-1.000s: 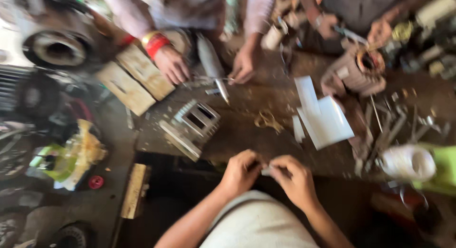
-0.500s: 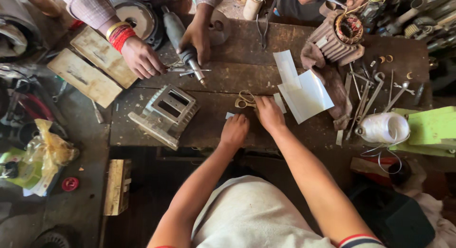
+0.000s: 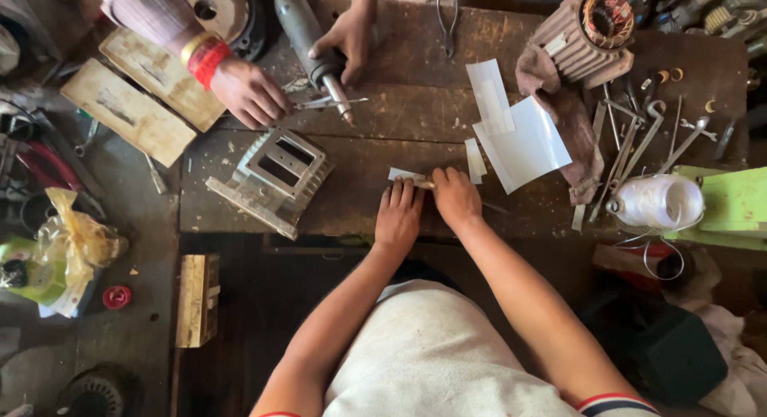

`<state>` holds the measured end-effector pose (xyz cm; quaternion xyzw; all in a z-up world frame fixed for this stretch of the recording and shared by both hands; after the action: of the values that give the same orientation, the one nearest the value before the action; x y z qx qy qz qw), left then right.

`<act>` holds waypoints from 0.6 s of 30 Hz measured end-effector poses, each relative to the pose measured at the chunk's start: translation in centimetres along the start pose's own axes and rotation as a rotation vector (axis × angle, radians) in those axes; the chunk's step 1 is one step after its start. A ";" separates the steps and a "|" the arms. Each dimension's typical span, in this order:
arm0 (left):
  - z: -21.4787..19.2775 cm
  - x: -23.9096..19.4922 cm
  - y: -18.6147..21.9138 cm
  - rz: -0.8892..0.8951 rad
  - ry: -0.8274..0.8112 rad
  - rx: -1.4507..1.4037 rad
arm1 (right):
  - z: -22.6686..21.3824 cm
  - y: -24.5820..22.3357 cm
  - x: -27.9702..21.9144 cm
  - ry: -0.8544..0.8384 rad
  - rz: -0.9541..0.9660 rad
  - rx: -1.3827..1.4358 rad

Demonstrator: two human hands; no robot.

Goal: The person repeatedly cuts small strips of white paper with scissors and inserts them into the slots of a motor housing on a workbench. They rotate the housing to access different slots and continue inserting paper throughout the clip.

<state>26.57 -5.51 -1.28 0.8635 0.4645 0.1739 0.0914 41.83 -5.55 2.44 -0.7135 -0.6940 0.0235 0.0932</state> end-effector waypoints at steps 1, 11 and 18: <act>0.0 -0.2 0.1 0.003 0.009 -0.014 | -0.1 0.6 0.3 -0.020 0.026 -0.017; -1.1 -1.2 -0.3 0.014 0.020 -0.017 | 1.0 2.2 -0.4 -0.039 -0.039 0.197; -0.6 -1.2 -0.2 0.024 -0.041 -0.047 | 0.6 2.7 -0.8 -0.170 0.171 0.208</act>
<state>25.57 -6.42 -1.03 0.8699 0.4481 0.1680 0.1193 44.39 -6.35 1.33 -0.7518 -0.6300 0.1637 0.1052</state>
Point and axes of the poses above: each hand's wrist, its own x-axis towards the middle knuckle, its own z-axis out of the palm, y = z × x, the point moved 2 cm from there along x, towards the middle knuckle, and after that the axes turned 8 degrees about -z, right-handed, at the moved point
